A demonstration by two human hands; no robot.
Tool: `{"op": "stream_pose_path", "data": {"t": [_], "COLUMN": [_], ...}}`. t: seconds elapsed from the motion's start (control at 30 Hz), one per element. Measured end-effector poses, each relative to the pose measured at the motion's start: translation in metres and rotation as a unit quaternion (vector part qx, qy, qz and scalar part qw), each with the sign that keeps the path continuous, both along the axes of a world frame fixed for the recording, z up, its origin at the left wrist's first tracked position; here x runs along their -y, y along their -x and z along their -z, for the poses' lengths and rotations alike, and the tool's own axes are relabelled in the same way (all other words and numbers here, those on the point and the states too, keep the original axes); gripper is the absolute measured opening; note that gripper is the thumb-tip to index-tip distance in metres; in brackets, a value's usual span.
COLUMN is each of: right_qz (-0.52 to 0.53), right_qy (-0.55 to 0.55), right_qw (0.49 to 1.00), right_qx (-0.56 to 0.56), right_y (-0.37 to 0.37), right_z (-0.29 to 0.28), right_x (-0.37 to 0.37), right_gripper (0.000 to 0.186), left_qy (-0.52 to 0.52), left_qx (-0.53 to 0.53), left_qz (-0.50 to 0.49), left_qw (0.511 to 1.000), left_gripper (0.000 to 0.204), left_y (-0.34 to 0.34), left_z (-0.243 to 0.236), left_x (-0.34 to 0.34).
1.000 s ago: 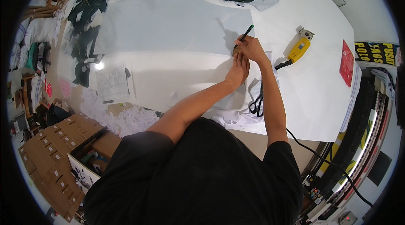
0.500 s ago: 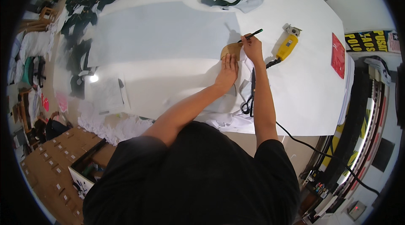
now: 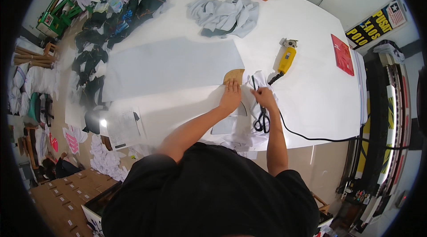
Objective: The person uses a pen to trace a pattern onto fabric using a template, then cuts along the traced lines with scissors. They repeat the process for multiple fabric pieces, picking up large green printed garments and layering white fabric for cutting.
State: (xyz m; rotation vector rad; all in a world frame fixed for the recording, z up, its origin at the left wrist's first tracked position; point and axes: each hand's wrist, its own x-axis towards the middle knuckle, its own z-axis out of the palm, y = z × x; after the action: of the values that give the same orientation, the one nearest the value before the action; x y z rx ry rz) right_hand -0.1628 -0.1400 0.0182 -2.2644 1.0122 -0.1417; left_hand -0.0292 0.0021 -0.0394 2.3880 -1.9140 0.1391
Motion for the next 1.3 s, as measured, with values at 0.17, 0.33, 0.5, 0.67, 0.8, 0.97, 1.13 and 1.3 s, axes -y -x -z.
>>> {"op": "stream_pose_path", "data": {"t": [0.17, 0.33, 0.5, 0.67, 0.8, 0.97, 1.13, 1.3], "right_qz": [0.101, 0.210, 0.192, 0.159, 0.138, 0.114, 0.142, 0.161], "right_qy": [0.031, 0.096, 0.191, 0.137, 0.140, 0.099, -0.194, -0.430], "right_qw": [0.994, 0.972, 0.962, 0.977, 0.980, 0.988, 0.971, 0.885], "right_qx": [-0.022, 0.037, 0.036, 0.045, 0.003, -0.037, -0.007, 0.074], "right_y": [0.021, 0.053, 0.098, 0.113, 0.113, 0.109, 0.139, 0.138], "right_z": [0.017, 0.021, 0.018, 0.018, 0.017, 0.018, 0.024, 0.005], "right_x": [-0.068, -0.111, -0.139, -0.138, -0.131, -0.101, -0.061, -0.062], "right_gripper": [0.048, 0.028, 0.030, 0.038, 0.032, 0.029, 0.027, 0.032], "left_qy": [-0.004, 0.059, 0.111, 0.105, 0.070, 0.099, 0.120, 0.048], "left_qx": [-0.003, -0.033, -0.124, -0.064, -0.075, -0.093, -0.216, -0.305], "left_qz": [0.047, 0.020, -0.048, -0.018, 0.003, 0.007, 0.009, -0.019], "left_qw": [0.999, 0.998, 0.985, 0.992, 0.995, 0.991, 0.969, 0.951], "left_gripper": [0.048, 0.043, 0.045, 0.039, 0.037, 0.040, 0.057, 0.061], "left_y": [-0.008, -0.026, -0.051, -0.058, -0.060, -0.062, -0.059, -0.057], "left_z": [-0.018, -0.022, -0.020, -0.009, -0.010, -0.027, -0.060, -0.057], "left_x": [-0.080, -0.087, -0.025, 0.009, 0.013, 0.011, -0.040, -0.126]}}
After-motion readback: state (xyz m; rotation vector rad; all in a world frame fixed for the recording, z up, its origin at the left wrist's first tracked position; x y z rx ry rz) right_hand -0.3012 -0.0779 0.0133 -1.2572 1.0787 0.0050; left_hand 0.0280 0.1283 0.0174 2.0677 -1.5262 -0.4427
